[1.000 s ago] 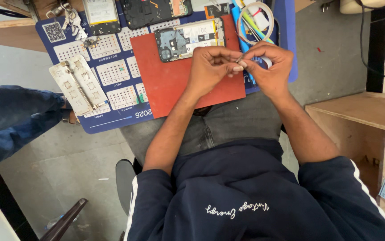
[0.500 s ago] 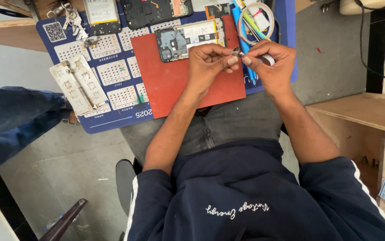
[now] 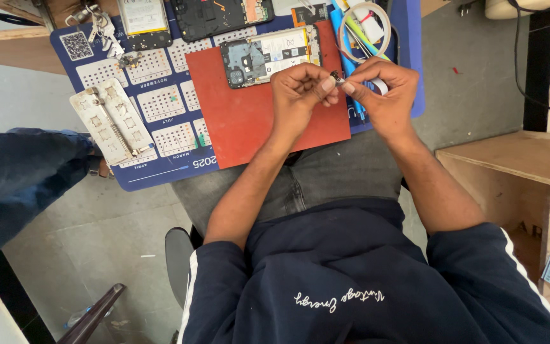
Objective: The person works on a disassembled mobile phone, using tweezers to handle small components, applying flux from a blue container, and using a hot air gun to heat a section of the motherboard. They then use a screwdriver to adjust parts on the board.
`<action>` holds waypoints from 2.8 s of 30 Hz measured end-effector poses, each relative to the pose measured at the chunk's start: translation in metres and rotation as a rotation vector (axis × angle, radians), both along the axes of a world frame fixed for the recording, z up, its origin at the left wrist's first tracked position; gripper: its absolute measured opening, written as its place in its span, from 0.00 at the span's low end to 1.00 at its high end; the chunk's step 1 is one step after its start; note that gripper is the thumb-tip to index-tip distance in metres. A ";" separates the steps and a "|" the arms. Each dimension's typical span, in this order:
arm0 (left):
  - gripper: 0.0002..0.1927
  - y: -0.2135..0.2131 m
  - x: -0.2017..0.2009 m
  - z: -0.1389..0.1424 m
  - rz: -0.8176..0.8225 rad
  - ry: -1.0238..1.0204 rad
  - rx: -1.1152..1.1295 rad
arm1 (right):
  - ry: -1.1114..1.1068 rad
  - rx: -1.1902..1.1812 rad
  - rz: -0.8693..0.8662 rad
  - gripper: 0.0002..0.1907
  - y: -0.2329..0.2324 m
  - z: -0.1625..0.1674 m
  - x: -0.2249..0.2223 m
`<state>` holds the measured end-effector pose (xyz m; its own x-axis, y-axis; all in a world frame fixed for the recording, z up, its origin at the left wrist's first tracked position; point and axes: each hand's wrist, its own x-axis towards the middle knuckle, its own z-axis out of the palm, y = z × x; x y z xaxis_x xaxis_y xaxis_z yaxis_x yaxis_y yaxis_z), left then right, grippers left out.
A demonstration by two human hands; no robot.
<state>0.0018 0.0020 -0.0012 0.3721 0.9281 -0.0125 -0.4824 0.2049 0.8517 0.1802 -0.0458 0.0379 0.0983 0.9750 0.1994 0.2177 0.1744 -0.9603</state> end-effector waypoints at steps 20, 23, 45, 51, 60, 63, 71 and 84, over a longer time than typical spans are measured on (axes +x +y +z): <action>0.09 -0.002 0.000 0.002 0.011 0.137 0.061 | 0.286 0.071 0.251 0.32 0.008 0.038 -0.004; 0.10 -0.003 0.001 0.004 -0.041 0.108 0.076 | 0.249 0.053 0.259 0.26 0.007 0.028 -0.007; 0.13 0.009 -0.006 0.012 -0.037 0.194 0.115 | 0.093 0.014 0.085 0.05 -0.002 -0.001 0.004; 0.13 0.010 -0.015 0.018 -0.179 0.222 0.238 | 0.270 -0.038 0.109 0.05 -0.002 -0.004 0.005; 0.05 0.013 -0.009 0.003 -0.121 0.139 0.097 | 0.293 -0.158 0.095 0.03 -0.001 0.004 0.002; 0.05 0.009 -0.004 0.001 -0.091 0.145 0.041 | 0.305 -0.194 0.046 0.02 -0.002 0.005 0.002; 0.04 0.005 0.003 0.004 -0.048 0.061 -0.020 | 0.306 -0.192 0.031 0.02 0.001 0.005 0.000; 0.05 0.006 0.000 0.002 -0.114 0.051 -0.010 | 0.148 -0.112 -0.004 0.02 -0.002 -0.004 0.002</action>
